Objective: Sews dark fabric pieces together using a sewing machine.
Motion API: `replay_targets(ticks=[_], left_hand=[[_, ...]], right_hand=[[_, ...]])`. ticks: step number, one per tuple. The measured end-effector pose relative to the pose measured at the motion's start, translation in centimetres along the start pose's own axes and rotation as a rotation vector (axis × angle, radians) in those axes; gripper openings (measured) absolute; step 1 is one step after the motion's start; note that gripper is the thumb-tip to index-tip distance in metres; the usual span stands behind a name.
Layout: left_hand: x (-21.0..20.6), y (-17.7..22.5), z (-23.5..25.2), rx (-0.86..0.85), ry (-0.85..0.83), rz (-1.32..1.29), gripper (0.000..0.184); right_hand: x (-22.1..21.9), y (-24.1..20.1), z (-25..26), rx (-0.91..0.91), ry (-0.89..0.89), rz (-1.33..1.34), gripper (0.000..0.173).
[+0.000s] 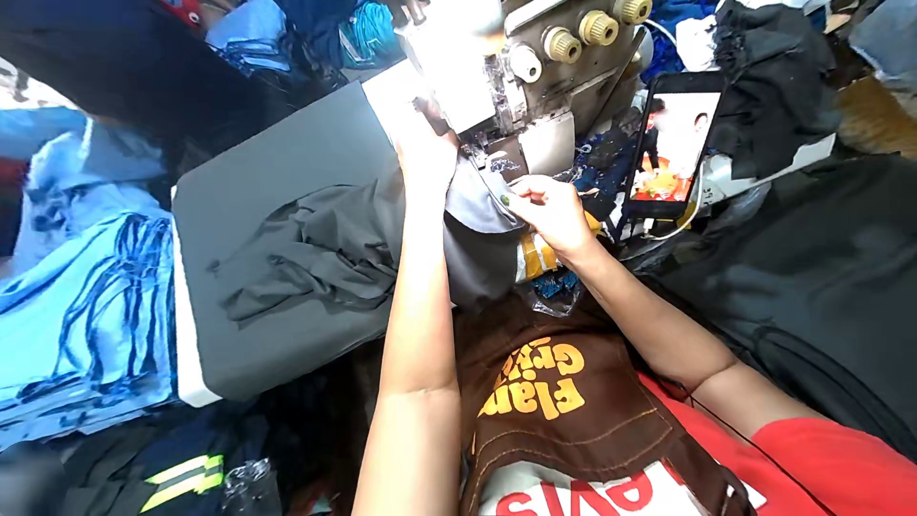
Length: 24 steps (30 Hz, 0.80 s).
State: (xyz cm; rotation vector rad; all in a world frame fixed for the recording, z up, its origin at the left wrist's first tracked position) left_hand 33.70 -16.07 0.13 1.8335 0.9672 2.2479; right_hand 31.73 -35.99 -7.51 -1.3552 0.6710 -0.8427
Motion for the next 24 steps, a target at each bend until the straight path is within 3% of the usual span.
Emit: replay_targets(ticks=[8,12,15,17,19,22,24], left_hand=[[-0.2,-0.1,0.5,0.0,-0.053,-0.003,0.046],[1.2,-0.8,-0.4,-0.055,0.062,0.003,0.055],[3.8,-0.7,-4.7,-0.302,0.169,-0.182,0.04],[3.7,0.7,-8.5,-0.554,-0.047,-0.374,0.033],[2.2,1.6,-11.3,-0.681,-0.292,-0.232,0.044],[2.0,1.6,-12.3,-0.818,-0.207,0.045,0.021],[2.9,3.7,-13.6,-0.847,-0.194,0.145,0.023]], right_hand=[[-0.1,-0.8,0.2,0.047,0.032,-0.14,0.01],[-0.2,-1.1,0.3,0.063,0.041,-0.202,0.011],[-0.4,-1.2,0.4,0.07,0.035,-0.201,0.012],[-0.4,-1.5,0.4,0.066,0.023,-0.185,0.012],[-0.4,-1.8,0.6,0.064,0.004,-0.162,0.011],[-0.3,-2.2,0.8,0.018,-0.058,-0.204,0.014],[0.1,-3.6,0.4,0.074,-0.072,-0.321,0.018]])
Point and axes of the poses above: each hand's wrist, its own z-axis towards the middle knuckle, its own x-axis out of the back of the hand, y = z × x, the point moved 10 cm from there along z, towards the middle knuckle, and after that the axes turned 10 degrees about -y, right-handed, at the moved point
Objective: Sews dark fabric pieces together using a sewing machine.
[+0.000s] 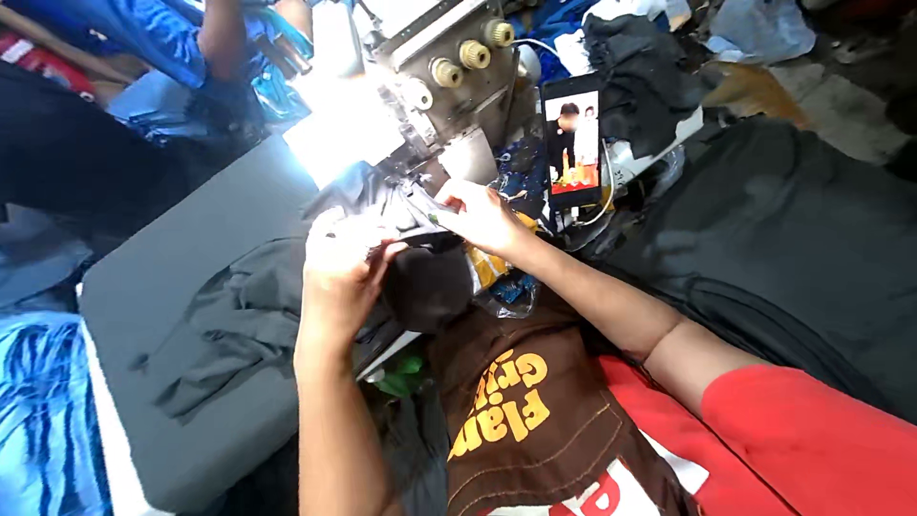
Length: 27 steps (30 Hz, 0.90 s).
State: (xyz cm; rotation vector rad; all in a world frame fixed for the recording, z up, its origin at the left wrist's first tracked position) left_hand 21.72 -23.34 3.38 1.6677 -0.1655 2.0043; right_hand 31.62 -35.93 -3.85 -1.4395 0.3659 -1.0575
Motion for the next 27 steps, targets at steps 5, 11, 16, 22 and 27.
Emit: replay_targets(ticks=[5,11,16,22,27], left_hand=[[0.6,9.1,0.3,-0.141,-0.18,0.026,0.033],[1.9,4.4,0.8,-0.026,-0.189,0.078,0.023],[3.1,2.4,0.2,-0.001,0.009,0.06,0.016],[5.2,9.5,-2.7,-0.208,-0.018,-0.339,0.012],[4.1,9.8,-4.5,0.015,-0.034,0.101,0.02]], right_hand=[[-0.6,-7.4,-4.5,0.498,-0.25,-0.093,0.035],[1.2,-7.3,-4.2,0.487,-0.194,0.082,0.035],[2.3,-7.3,-3.5,0.545,-0.066,-0.121,0.028],[1.1,-9.8,-7.6,0.835,-0.112,0.039,0.01],[-2.0,-10.3,-10.1,0.918,-0.182,-0.038,0.011]])
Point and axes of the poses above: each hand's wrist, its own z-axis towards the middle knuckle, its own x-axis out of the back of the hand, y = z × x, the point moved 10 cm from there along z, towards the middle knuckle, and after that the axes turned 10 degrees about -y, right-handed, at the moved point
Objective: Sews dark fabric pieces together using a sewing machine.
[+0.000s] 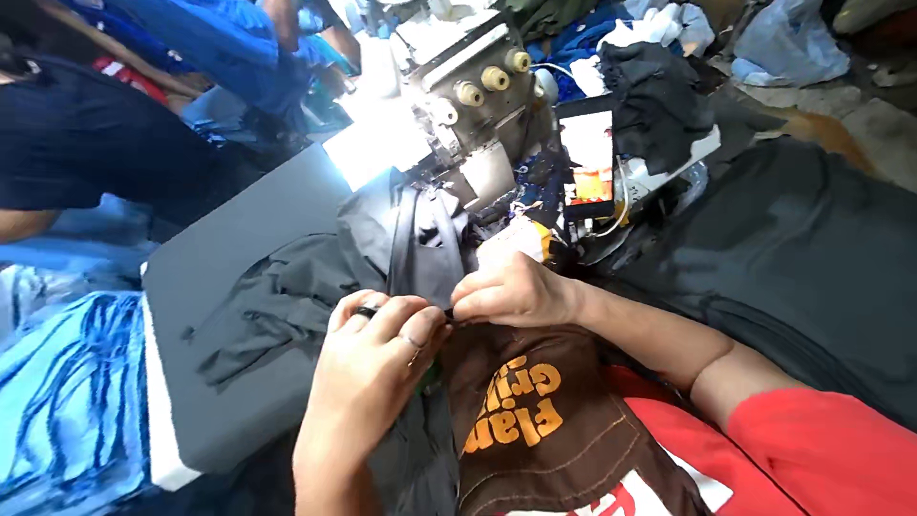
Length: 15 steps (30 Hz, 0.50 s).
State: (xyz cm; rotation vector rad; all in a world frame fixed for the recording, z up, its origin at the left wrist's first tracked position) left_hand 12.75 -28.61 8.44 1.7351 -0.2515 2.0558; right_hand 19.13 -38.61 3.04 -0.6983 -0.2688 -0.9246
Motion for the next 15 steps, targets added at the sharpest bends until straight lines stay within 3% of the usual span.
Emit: replay_targets(ticks=[5,10,15], left_hand=[[-1.1,0.4,-0.8,-0.063,0.022,-0.148,0.017],[-3.5,-1.1,0.3,-0.131,-0.038,-0.261,0.031],[0.9,1.1,-0.8,-0.228,0.062,-0.444,0.024]], right_hand=[[-0.5,-1.2,0.0,-0.028,-0.073,0.034,0.021],[0.4,-2.5,-0.4,-0.1,-0.102,-0.067,0.024],[0.6,1.0,0.9,-0.083,-0.123,0.084,0.011]])
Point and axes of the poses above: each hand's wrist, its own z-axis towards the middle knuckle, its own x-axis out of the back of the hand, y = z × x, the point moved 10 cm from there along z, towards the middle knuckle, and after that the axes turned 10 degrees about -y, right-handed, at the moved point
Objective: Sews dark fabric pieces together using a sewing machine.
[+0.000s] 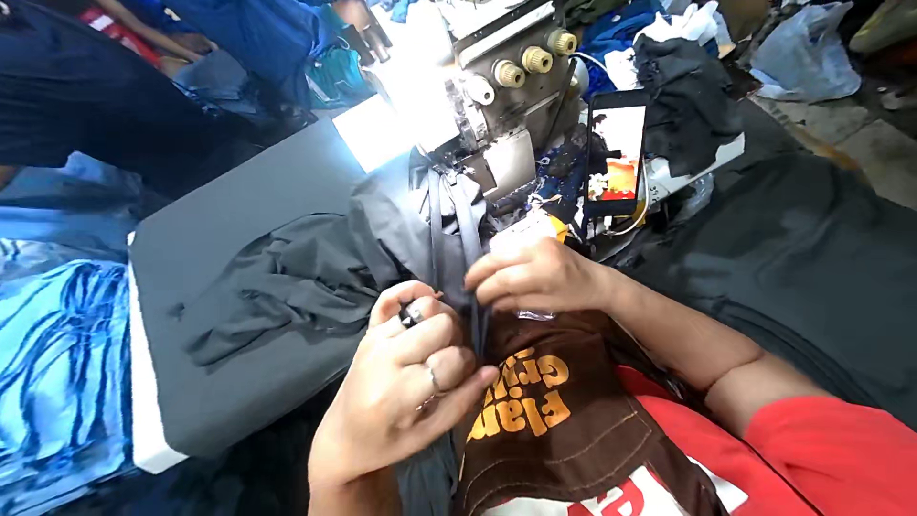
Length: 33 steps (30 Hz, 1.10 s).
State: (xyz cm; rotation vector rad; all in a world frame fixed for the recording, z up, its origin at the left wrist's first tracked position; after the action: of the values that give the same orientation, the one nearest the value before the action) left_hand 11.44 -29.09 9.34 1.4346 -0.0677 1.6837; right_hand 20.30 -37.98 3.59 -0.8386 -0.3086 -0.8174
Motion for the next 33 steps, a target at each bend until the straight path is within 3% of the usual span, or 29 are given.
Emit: replay_targets(ticks=[3,6,9,12,15,19,22,24,26,28,30,33], left_hand=[[3.2,-0.7,-2.4,0.027,0.171,-0.098,0.023],[6.1,-3.0,-6.6,0.219,0.358,0.062,0.021],[7.0,-5.1,-9.8,0.529,0.432,0.449,0.032],[6.1,-6.9,-11.5,0.623,0.472,0.509,0.03],[5.7,-6.8,-11.3,0.555,0.522,0.395,0.026],[4.7,-5.1,-8.6,0.383,0.501,0.155,0.014],[2.0,-2.6,-4.5,0.243,0.388,-0.036,0.014],[-0.5,-1.5,-1.7,0.157,0.241,-0.095,0.019],[-2.6,-1.9,0.1,0.083,0.065,-0.131,0.026],[-3.3,-4.3,1.0,0.084,-0.035,-0.091,0.031],[-2.8,-6.8,1.4,0.11,-0.011,-0.025,0.028],[-2.1,-5.7,3.4,0.031,0.018,-0.025,0.022]], right_hand=[[0.7,5.9,1.9,-0.001,0.049,-0.123,0.011],[2.0,12.0,3.2,-0.071,0.066,-0.16,0.014],[3.0,14.0,4.2,-0.153,0.083,-0.122,0.014],[2.8,14.4,4.5,-0.198,0.085,-0.064,0.014],[2.7,14.7,4.6,-0.232,0.069,-0.038,0.018],[2.1,13.6,4.5,-0.114,0.007,-0.099,0.016],[0.7,7.6,3.5,-0.032,-0.076,-0.173,0.016],[-0.5,1.6,1.8,0.025,-0.115,-0.092,0.013],[-0.7,-2.6,-0.7,0.046,-0.14,0.073,0.022],[0.7,-4.0,-3.2,-0.031,-0.122,0.124,0.031],[2.8,-3.0,-5.5,-0.185,-0.065,0.055,0.03],[4.6,-1.6,-7.0,-0.33,0.04,-0.056,0.019]])
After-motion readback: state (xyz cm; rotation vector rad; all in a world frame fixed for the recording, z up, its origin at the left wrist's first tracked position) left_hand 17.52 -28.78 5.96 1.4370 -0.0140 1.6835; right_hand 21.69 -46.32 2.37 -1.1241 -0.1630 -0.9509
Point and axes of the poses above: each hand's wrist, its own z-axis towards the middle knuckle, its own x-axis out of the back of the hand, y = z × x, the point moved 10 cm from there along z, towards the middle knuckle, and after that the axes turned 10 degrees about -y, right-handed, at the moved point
